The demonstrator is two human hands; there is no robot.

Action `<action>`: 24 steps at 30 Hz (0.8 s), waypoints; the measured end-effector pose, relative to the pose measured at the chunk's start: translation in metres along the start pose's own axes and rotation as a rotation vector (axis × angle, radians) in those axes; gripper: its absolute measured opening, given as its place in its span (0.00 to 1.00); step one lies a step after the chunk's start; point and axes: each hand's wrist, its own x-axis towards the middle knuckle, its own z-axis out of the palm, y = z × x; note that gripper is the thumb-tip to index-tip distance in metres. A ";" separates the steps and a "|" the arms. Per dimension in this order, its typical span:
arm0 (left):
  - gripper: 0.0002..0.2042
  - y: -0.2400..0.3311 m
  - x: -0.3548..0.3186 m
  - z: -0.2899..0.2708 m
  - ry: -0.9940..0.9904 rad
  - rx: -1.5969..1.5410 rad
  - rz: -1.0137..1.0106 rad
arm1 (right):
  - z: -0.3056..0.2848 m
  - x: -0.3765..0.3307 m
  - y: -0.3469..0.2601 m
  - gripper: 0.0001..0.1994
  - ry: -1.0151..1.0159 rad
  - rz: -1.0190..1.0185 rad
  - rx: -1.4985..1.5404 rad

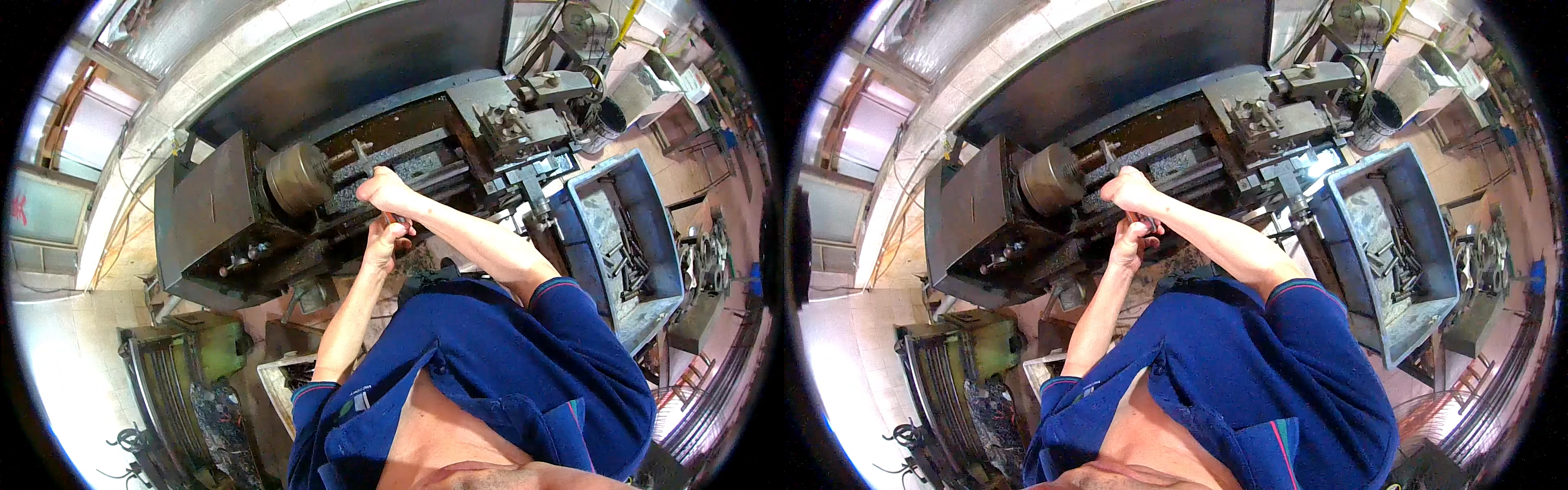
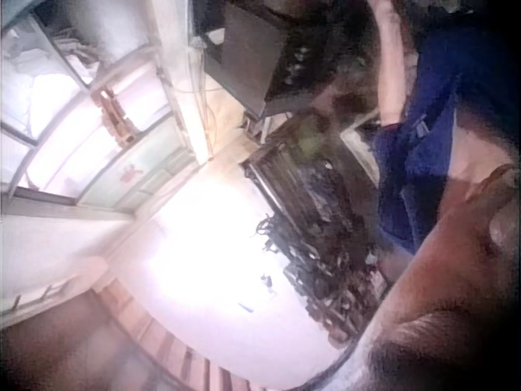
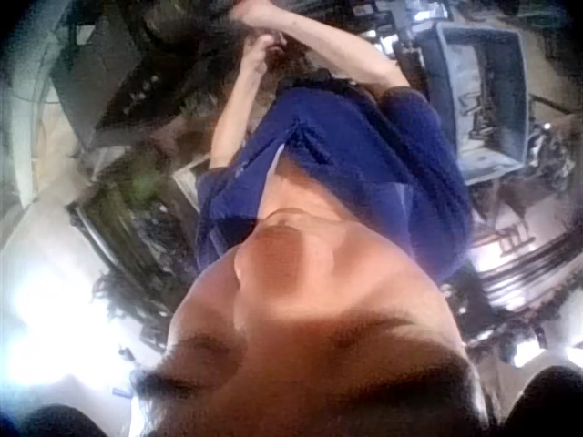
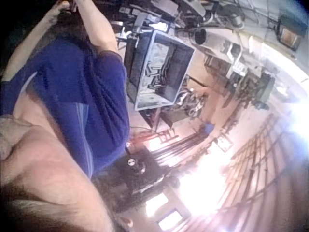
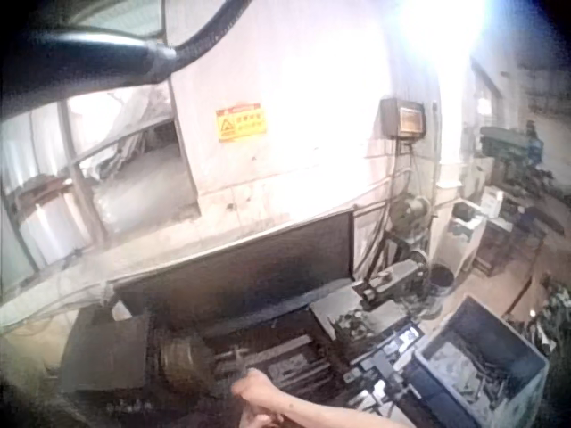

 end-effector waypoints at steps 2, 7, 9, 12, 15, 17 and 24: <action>0.16 0.002 0.001 0.000 0.009 0.009 0.001 | -0.013 -0.010 -0.024 0.09 -0.105 0.131 0.121; 0.17 -0.007 0.011 0.023 -0.059 0.018 0.013 | -0.034 -0.017 -0.012 0.12 0.081 0.227 0.287; 0.17 -0.010 0.011 0.021 -0.044 0.008 0.008 | -0.035 -0.015 -0.006 0.13 0.039 0.189 0.227; 0.17 -0.005 0.002 0.013 0.047 0.051 0.007 | -0.026 -0.016 -0.027 0.15 -0.086 0.318 0.223; 0.16 -0.005 0.000 0.007 0.053 0.062 0.054 | -0.016 -0.016 -0.025 0.15 0.011 0.176 0.065; 0.17 -0.004 0.006 0.014 0.010 0.082 0.053 | -0.026 -0.013 -0.020 0.13 -0.035 0.237 0.186; 0.17 -0.013 0.009 0.020 0.008 0.056 0.065 | -0.033 -0.016 -0.003 0.11 -0.001 0.104 0.121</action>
